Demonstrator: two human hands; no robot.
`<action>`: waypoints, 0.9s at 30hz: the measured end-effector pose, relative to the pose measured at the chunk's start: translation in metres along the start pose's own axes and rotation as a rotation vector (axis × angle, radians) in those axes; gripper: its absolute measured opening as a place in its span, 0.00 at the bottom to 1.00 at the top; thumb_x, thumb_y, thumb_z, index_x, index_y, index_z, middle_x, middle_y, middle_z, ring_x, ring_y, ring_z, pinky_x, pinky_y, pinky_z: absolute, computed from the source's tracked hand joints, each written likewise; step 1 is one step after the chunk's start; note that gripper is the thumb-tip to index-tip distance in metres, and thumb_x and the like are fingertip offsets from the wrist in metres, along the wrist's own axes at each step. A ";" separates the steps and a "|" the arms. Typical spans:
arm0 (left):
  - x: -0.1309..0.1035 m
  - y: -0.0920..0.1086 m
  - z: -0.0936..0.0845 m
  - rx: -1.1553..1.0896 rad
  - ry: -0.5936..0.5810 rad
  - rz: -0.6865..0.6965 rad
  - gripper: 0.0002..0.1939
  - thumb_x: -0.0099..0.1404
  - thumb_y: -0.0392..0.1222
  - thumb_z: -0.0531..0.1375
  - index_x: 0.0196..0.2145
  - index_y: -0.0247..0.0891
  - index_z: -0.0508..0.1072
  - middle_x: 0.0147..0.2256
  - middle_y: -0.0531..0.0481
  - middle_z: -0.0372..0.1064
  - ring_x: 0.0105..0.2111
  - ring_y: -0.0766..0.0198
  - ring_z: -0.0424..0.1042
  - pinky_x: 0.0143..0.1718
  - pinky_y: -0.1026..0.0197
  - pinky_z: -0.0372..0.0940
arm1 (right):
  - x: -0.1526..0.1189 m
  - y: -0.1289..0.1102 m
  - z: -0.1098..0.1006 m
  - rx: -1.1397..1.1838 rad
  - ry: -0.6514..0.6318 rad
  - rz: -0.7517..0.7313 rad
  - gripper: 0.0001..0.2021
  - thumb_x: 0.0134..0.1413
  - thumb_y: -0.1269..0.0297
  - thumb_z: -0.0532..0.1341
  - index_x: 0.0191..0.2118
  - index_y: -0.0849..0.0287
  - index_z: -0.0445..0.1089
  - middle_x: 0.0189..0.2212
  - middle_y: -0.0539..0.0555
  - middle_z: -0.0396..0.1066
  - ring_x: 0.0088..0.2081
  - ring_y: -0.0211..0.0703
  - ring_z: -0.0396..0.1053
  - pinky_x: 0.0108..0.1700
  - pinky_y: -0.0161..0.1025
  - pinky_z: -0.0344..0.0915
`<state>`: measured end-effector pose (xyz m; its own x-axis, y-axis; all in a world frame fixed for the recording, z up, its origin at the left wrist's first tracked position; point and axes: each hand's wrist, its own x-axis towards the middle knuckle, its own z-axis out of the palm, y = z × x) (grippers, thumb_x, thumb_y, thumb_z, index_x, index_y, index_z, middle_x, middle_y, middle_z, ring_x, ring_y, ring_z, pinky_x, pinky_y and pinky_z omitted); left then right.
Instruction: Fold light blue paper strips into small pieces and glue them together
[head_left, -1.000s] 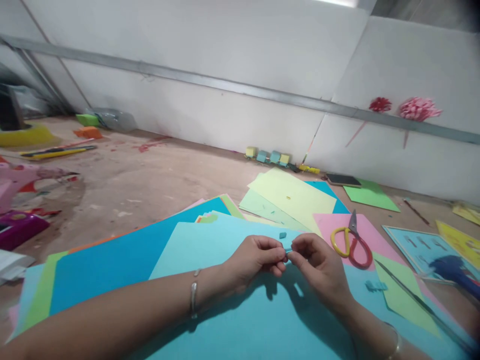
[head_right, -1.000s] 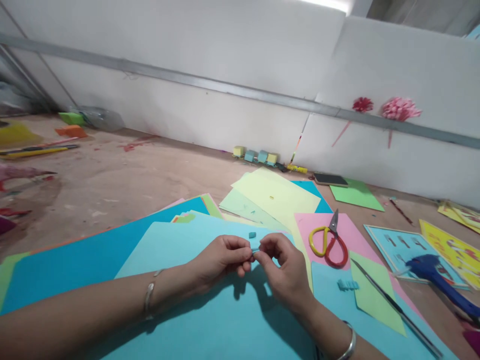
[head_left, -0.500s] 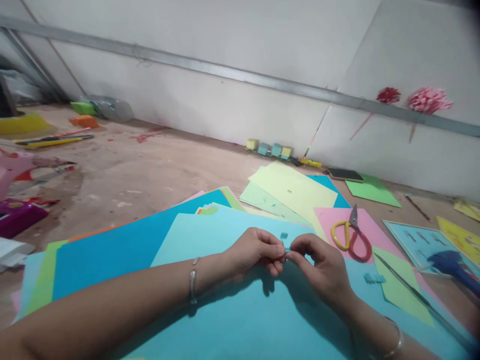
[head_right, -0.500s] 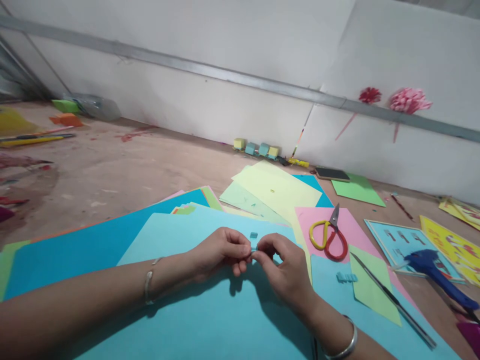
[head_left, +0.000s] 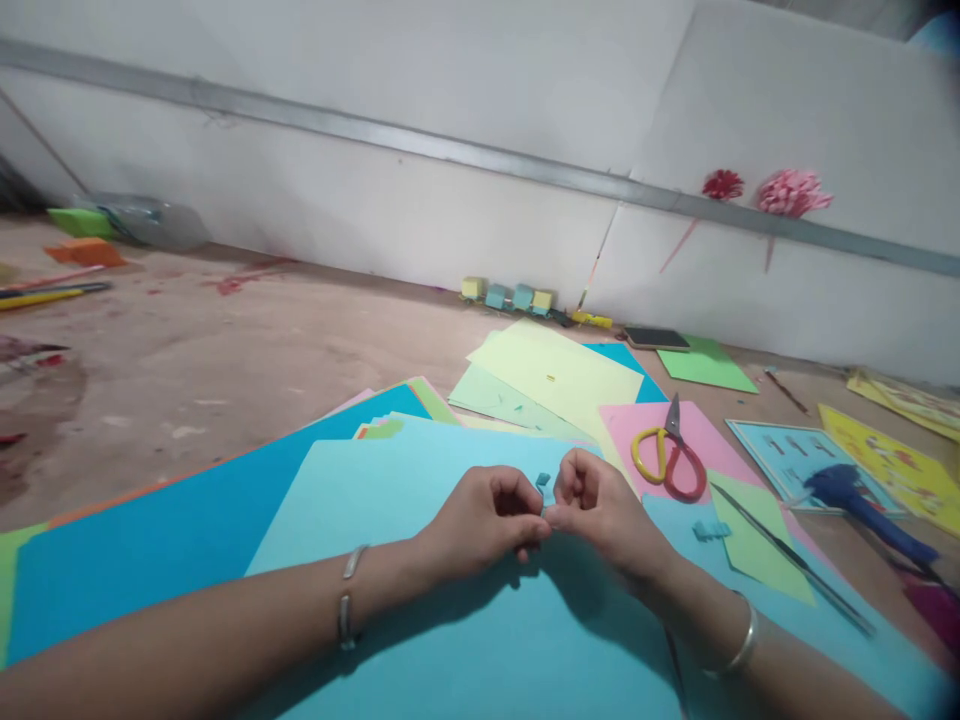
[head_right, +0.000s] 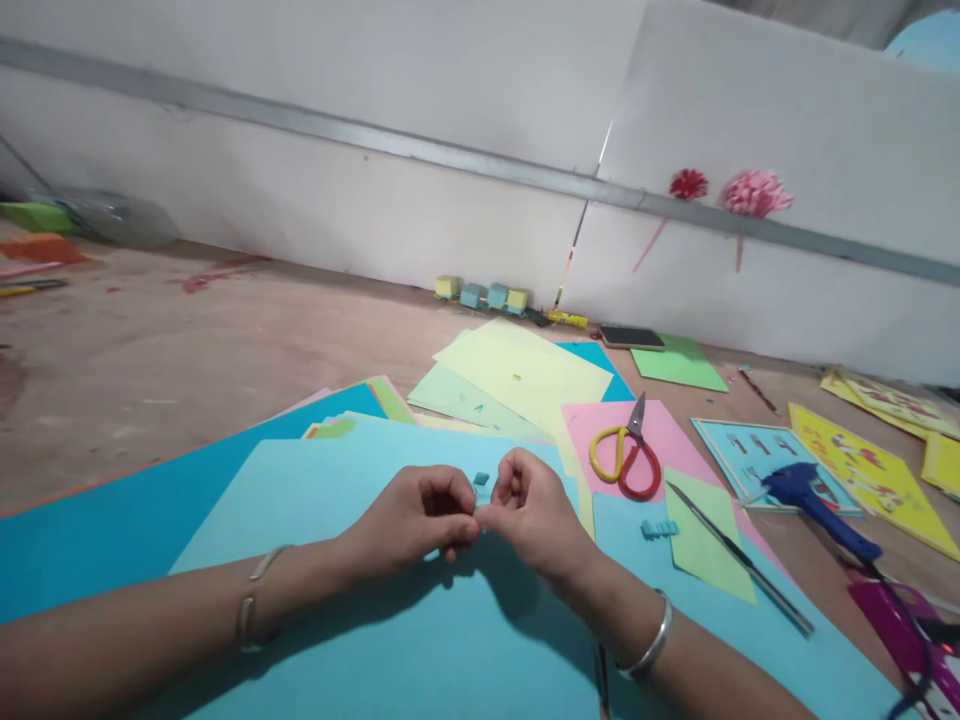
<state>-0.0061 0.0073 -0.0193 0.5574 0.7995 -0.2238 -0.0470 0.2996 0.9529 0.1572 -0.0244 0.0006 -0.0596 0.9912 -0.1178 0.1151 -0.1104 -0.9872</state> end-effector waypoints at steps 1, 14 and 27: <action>0.000 0.001 0.000 0.022 0.004 0.011 0.11 0.45 0.36 0.69 0.21 0.34 0.69 0.16 0.55 0.68 0.16 0.70 0.66 0.18 0.67 0.62 | 0.000 0.001 0.000 0.021 -0.003 -0.004 0.15 0.35 0.66 0.65 0.24 0.55 0.54 0.19 0.42 0.59 0.22 0.31 0.54 0.24 0.31 0.51; 0.013 0.007 -0.013 -0.018 -0.027 0.052 0.13 0.46 0.42 0.69 0.24 0.34 0.70 0.18 0.54 0.68 0.17 0.70 0.65 0.21 0.66 0.60 | 0.011 0.008 -0.015 -0.386 0.241 -0.475 0.08 0.60 0.66 0.57 0.42 0.57 0.71 0.35 0.55 0.73 0.37 0.43 0.70 0.40 0.41 0.68; 0.014 0.003 -0.011 -0.030 0.083 0.119 0.13 0.47 0.42 0.69 0.28 0.34 0.72 0.22 0.50 0.72 0.22 0.66 0.70 0.24 0.63 0.66 | 0.006 0.015 -0.004 -0.589 0.142 -0.810 0.14 0.60 0.76 0.56 0.46 0.56 0.74 0.35 0.55 0.73 0.37 0.41 0.73 0.38 0.37 0.71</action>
<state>-0.0076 0.0246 -0.0221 0.4761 0.8702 -0.1268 -0.1343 0.2144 0.9675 0.1629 -0.0197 -0.0145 -0.2226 0.7553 0.6164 0.5661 0.6149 -0.5491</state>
